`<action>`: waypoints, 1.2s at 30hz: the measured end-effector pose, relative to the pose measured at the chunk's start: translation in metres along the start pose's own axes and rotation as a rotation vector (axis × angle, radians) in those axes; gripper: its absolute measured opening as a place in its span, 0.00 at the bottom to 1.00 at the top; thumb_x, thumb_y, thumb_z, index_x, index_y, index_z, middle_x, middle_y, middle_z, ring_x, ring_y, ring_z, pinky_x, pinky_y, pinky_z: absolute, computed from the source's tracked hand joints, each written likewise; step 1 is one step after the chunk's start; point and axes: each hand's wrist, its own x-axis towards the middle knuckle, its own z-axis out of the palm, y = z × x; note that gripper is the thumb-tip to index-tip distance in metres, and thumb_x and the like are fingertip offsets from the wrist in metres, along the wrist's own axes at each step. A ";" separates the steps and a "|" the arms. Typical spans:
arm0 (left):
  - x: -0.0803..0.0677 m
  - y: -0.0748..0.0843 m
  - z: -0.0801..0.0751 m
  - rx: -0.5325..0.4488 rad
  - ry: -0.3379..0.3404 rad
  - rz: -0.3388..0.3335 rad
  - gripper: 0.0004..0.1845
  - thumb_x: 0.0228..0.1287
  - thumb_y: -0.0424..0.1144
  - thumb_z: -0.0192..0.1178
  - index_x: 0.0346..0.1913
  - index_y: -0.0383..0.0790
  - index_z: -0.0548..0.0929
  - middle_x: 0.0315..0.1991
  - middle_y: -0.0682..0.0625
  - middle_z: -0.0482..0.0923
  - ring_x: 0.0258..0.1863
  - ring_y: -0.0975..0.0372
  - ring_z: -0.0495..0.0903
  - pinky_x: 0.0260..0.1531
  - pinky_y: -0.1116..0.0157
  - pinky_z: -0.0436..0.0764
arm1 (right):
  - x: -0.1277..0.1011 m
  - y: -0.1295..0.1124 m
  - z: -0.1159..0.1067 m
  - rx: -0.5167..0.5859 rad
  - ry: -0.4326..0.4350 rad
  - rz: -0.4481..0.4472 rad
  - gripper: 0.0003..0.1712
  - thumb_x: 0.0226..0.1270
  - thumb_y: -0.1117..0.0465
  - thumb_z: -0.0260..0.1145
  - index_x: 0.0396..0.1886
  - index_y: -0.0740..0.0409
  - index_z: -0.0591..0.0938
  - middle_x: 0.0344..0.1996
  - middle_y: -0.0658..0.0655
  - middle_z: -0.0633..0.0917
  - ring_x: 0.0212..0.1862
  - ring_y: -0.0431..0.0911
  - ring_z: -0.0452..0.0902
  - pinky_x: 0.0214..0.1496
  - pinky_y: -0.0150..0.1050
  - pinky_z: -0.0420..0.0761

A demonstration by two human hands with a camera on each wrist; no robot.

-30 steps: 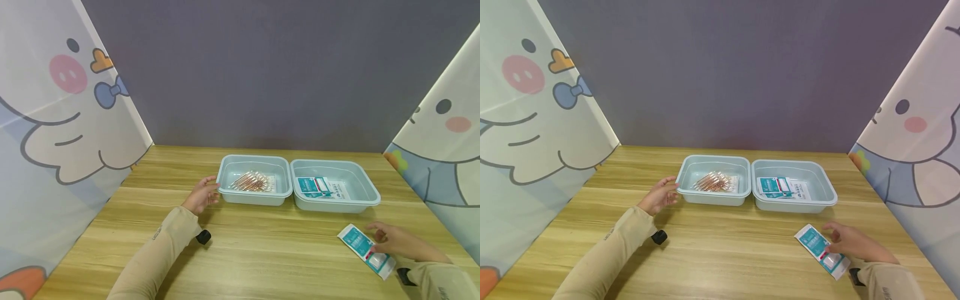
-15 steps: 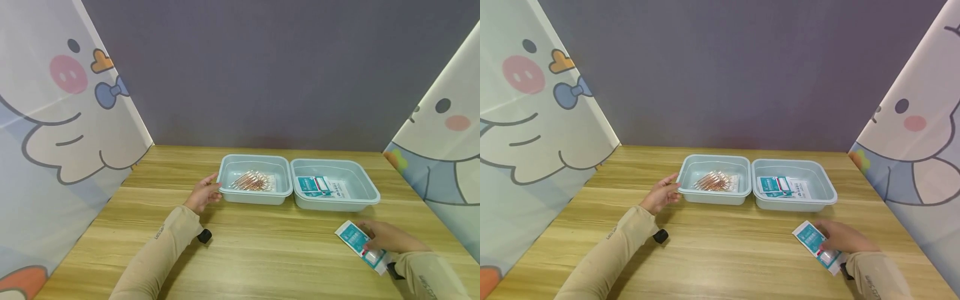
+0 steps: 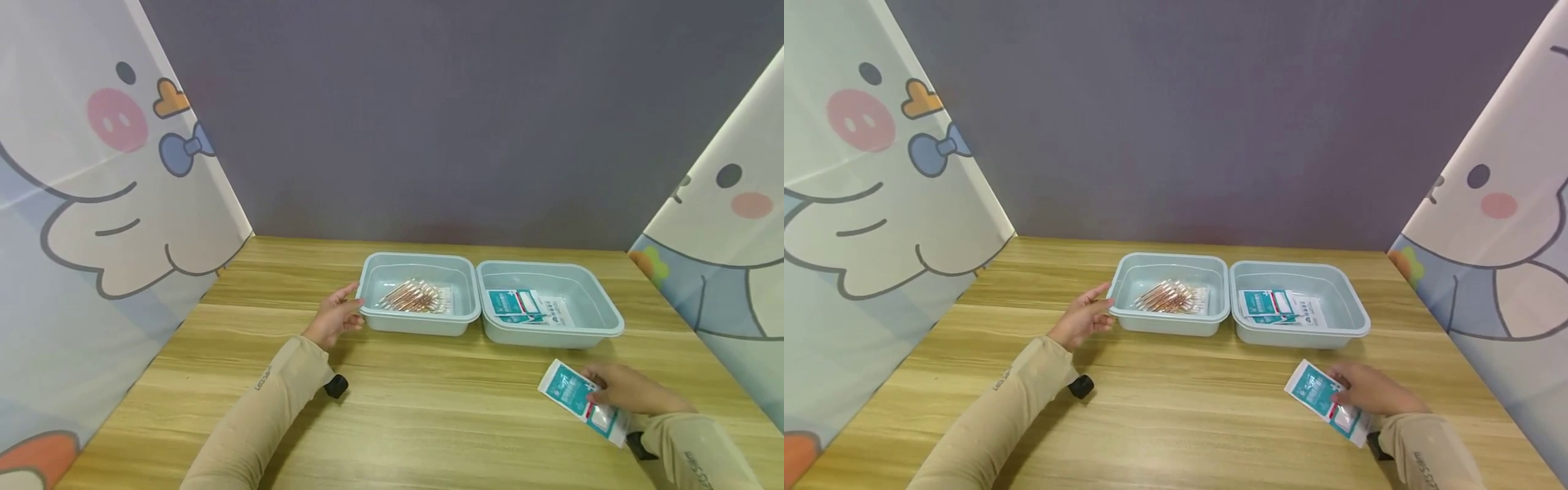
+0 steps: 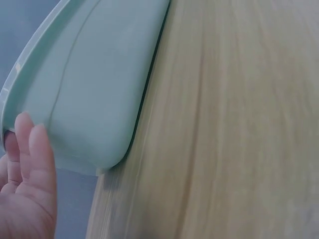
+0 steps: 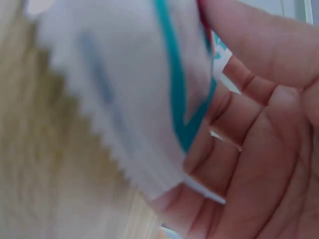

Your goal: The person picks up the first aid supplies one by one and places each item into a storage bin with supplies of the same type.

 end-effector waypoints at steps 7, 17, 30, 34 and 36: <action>0.001 0.002 0.004 -0.030 -0.005 0.016 0.29 0.71 0.26 0.50 0.73 0.36 0.59 0.32 0.46 0.69 0.18 0.67 0.76 0.26 0.73 0.84 | 0.001 0.002 0.001 0.055 0.048 -0.129 0.07 0.59 0.73 0.65 0.36 0.68 0.77 0.24 0.38 0.75 0.25 0.30 0.68 0.20 0.30 0.71; 0.000 0.001 0.004 -0.049 -0.003 0.019 0.29 0.70 0.25 0.50 0.72 0.34 0.58 0.30 0.48 0.69 0.17 0.68 0.75 0.25 0.74 0.83 | 0.000 -0.009 0.001 0.144 0.077 -0.034 0.06 0.66 0.72 0.61 0.40 0.69 0.75 0.26 0.43 0.76 0.28 0.31 0.69 0.23 0.30 0.71; -0.001 0.001 0.003 -0.043 0.001 0.009 0.29 0.70 0.26 0.51 0.72 0.35 0.59 0.30 0.48 0.70 0.16 0.67 0.75 0.23 0.73 0.83 | 0.006 -0.014 0.007 0.227 0.213 -0.141 0.07 0.64 0.76 0.60 0.41 0.75 0.74 0.26 0.42 0.78 0.28 0.32 0.71 0.22 0.30 0.73; -0.001 0.002 0.003 -0.026 -0.003 0.010 0.29 0.70 0.27 0.51 0.72 0.35 0.59 0.31 0.47 0.70 0.17 0.67 0.75 0.23 0.73 0.83 | 0.009 -0.021 0.006 0.245 0.241 -0.114 0.10 0.65 0.74 0.60 0.44 0.76 0.74 0.27 0.43 0.80 0.28 0.33 0.73 0.23 0.30 0.75; -0.001 0.002 0.003 -0.021 -0.009 0.013 0.29 0.71 0.27 0.51 0.72 0.35 0.59 0.31 0.47 0.70 0.17 0.67 0.75 0.23 0.73 0.83 | 0.010 -0.026 0.005 0.255 0.259 -0.088 0.12 0.66 0.73 0.60 0.46 0.77 0.74 0.27 0.44 0.81 0.28 0.34 0.75 0.23 0.31 0.76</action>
